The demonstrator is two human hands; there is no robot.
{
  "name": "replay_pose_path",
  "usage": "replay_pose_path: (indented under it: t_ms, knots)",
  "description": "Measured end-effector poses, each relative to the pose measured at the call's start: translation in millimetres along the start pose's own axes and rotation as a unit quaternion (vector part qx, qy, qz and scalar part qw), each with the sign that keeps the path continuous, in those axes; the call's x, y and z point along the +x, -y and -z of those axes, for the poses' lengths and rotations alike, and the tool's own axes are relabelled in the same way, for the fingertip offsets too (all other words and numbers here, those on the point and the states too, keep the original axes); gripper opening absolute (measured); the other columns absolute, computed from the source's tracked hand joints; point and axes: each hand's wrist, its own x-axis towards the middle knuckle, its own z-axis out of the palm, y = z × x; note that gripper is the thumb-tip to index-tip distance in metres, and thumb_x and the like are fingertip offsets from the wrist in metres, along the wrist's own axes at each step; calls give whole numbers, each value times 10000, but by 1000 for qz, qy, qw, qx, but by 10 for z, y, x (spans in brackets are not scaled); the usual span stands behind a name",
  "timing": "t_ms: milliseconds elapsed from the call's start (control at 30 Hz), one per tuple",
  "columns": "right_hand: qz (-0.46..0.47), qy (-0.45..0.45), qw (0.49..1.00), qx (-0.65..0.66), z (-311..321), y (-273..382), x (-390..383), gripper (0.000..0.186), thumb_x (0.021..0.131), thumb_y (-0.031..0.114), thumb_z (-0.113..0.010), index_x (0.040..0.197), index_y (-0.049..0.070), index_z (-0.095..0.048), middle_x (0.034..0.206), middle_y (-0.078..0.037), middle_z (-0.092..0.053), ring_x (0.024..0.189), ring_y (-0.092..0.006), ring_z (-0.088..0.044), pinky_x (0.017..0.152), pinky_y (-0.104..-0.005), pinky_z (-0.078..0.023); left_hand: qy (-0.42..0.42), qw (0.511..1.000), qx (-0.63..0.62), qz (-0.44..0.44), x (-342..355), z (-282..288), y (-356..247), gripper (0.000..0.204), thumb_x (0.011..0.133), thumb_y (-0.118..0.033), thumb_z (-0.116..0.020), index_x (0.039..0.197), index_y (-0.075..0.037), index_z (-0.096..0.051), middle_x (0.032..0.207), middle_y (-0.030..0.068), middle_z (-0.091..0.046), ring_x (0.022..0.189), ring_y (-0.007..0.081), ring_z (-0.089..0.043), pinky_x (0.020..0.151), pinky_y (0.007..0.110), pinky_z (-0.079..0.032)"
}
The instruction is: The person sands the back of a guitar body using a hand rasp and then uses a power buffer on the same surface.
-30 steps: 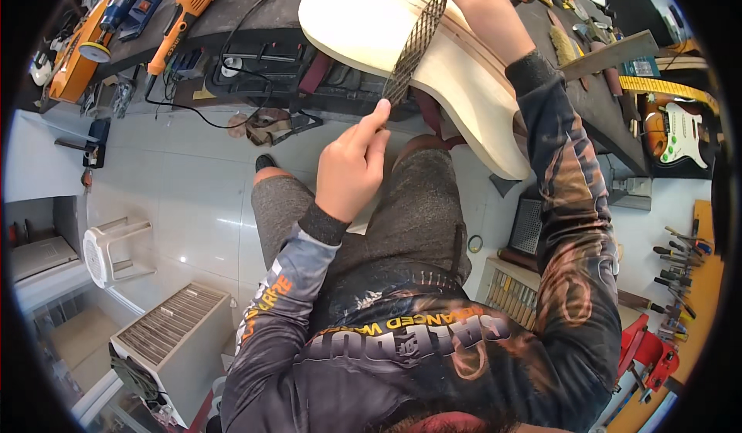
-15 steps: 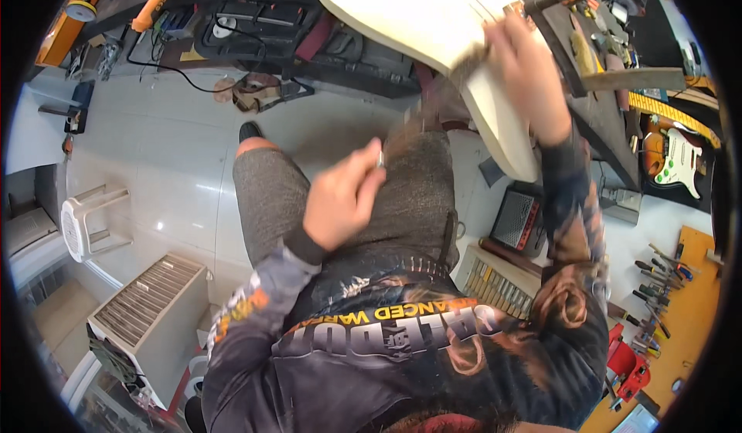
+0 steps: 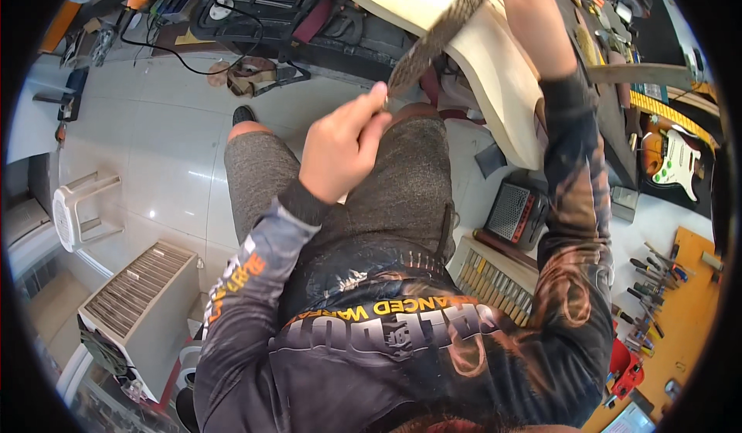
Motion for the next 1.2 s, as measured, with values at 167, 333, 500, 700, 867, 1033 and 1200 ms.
replay_pose_path:
  t_ms: [167,333,500,700,867,1033,1200]
  knots:
    - [53,58,996,-39,73,-198,-507,223,1153,163,-631,1301,-1,-662,1108,-164,-717,1098,-264,-719,992,-372,-539,9,999,-15,-27,-334,-53,11,458,1000,-33,-780,1444,2,-675,1072,204,-784,928,371,-793,856,409,-623]
    - [55,-5,997,-61,-69,-290,-448,231,1171,219,-578,1186,-1,-647,1146,-210,-737,1050,-422,-711,906,-438,-572,9,1000,-3,-7,-185,-32,-19,459,997,-8,-770,1446,2,-677,1067,213,-780,914,369,-785,819,395,-617]
    - [-22,-9,997,79,-35,16,-28,170,1138,132,-598,1115,-37,-587,995,-196,-674,951,-315,-654,888,-390,-533,-31,999,-35,12,-83,-73,-55,419,1007,-46,-766,1416,3,-688,1020,187,-771,879,367,-774,786,426,-610]
    - [-22,54,996,-61,68,67,-681,229,1178,185,-596,1288,-4,-664,1167,-154,-752,1158,-204,-721,1031,-343,-530,36,999,-23,-7,-440,-36,-95,444,1010,-29,-763,1444,-1,-675,983,188,-749,861,362,-769,821,405,-614]
    - [-9,-6,999,52,-112,157,158,162,1130,124,-606,1137,-38,-598,1020,-206,-691,982,-334,-677,895,-392,-537,-44,999,-21,12,-20,-104,-76,386,1031,-88,-741,1409,-44,-677,1020,159,-769,858,382,-755,742,463,-611]
    - [-94,68,987,112,35,-18,-798,161,1138,164,-641,1219,27,-658,1121,-191,-767,1090,-332,-770,948,-402,-586,42,999,-22,4,-704,-135,-96,445,990,-9,-769,1428,5,-687,977,193,-752,879,378,-769,794,436,-609]
    - [63,-3,997,-35,-78,-197,72,162,1149,124,-588,1214,-18,-628,1088,-203,-703,1032,-293,-695,929,-356,-538,-31,999,18,5,126,-4,-97,373,1032,-50,-746,1399,-8,-695,1021,202,-770,861,360,-773,778,407,-602]
